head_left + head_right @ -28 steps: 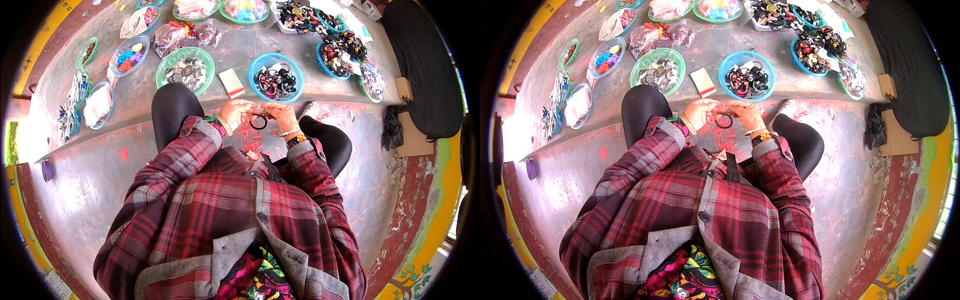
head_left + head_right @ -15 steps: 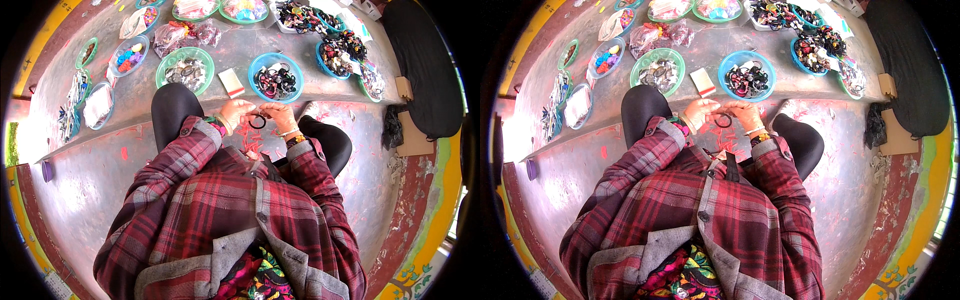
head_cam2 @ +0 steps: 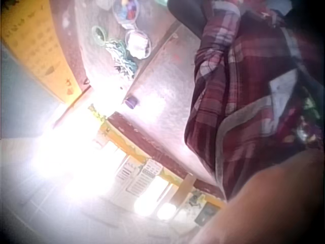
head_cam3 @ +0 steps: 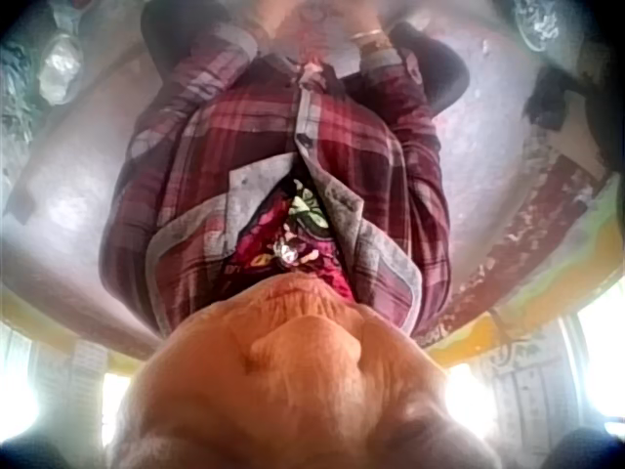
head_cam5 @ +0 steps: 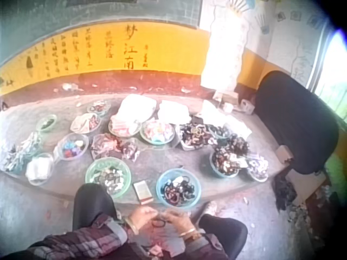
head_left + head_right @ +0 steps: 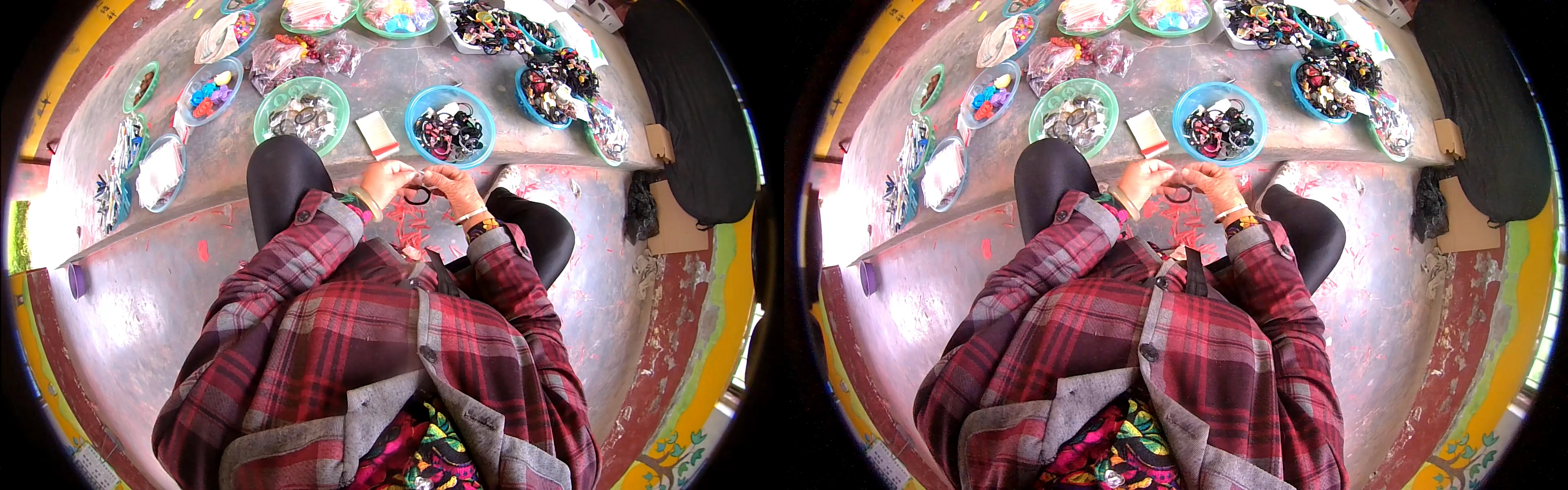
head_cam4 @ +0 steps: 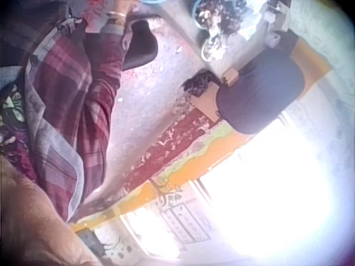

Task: The person sits on the floor and assembles keychains by hand. They pick up a black plastic ring and a small metal charm, attach the charm to the ring, and place the finished keychain into a blue bowl. The person repeats this process with multiple items from surrounding bowls.

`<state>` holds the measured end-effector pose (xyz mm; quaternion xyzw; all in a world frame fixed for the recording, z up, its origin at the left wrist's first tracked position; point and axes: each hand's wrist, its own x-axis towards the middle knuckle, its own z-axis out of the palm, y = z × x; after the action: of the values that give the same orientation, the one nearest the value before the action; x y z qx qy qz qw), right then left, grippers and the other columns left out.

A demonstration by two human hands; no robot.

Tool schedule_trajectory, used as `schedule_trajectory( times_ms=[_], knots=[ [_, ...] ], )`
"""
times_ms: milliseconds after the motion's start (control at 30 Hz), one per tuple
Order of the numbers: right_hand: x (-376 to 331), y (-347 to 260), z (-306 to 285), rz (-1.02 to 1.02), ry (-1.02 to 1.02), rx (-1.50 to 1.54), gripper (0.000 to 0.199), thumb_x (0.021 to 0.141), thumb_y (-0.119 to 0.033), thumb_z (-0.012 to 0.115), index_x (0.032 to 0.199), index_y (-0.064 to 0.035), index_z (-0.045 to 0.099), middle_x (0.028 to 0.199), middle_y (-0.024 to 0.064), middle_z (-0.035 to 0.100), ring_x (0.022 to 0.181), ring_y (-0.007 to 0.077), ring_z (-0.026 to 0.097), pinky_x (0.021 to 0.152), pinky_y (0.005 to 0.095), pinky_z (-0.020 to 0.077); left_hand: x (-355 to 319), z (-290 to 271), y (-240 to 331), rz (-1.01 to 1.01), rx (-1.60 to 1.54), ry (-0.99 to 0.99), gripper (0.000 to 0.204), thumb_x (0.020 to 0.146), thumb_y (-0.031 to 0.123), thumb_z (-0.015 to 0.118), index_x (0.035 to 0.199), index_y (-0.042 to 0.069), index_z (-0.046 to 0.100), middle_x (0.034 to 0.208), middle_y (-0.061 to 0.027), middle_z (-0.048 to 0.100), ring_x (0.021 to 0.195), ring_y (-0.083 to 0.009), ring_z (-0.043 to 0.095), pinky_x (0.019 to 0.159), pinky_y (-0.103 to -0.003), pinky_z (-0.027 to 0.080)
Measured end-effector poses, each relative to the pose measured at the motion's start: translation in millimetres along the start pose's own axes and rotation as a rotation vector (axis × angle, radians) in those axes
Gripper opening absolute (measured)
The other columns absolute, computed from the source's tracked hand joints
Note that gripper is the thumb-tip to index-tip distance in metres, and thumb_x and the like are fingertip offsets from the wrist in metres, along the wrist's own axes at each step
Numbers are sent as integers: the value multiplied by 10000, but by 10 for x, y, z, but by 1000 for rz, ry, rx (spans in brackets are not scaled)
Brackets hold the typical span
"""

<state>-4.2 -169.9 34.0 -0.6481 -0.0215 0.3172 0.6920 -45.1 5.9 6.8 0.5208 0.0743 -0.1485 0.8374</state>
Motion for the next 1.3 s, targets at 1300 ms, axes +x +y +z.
schedule_trajectory(
  times_ms=[1300],
  knots=[
    [-13, -117, 15, -111, 64, -64, 72, 743, -102, 639, 794, -51, 635, 707, -31, 591, 628, 42, 480, 573, 180, 365, -46, 12, 96, 81, -20, -49, 208, 862, 156, 491, 976, -16, 518, 907, -116, 589, 792, -175, 595, 639, -245, 504]
  ],
)
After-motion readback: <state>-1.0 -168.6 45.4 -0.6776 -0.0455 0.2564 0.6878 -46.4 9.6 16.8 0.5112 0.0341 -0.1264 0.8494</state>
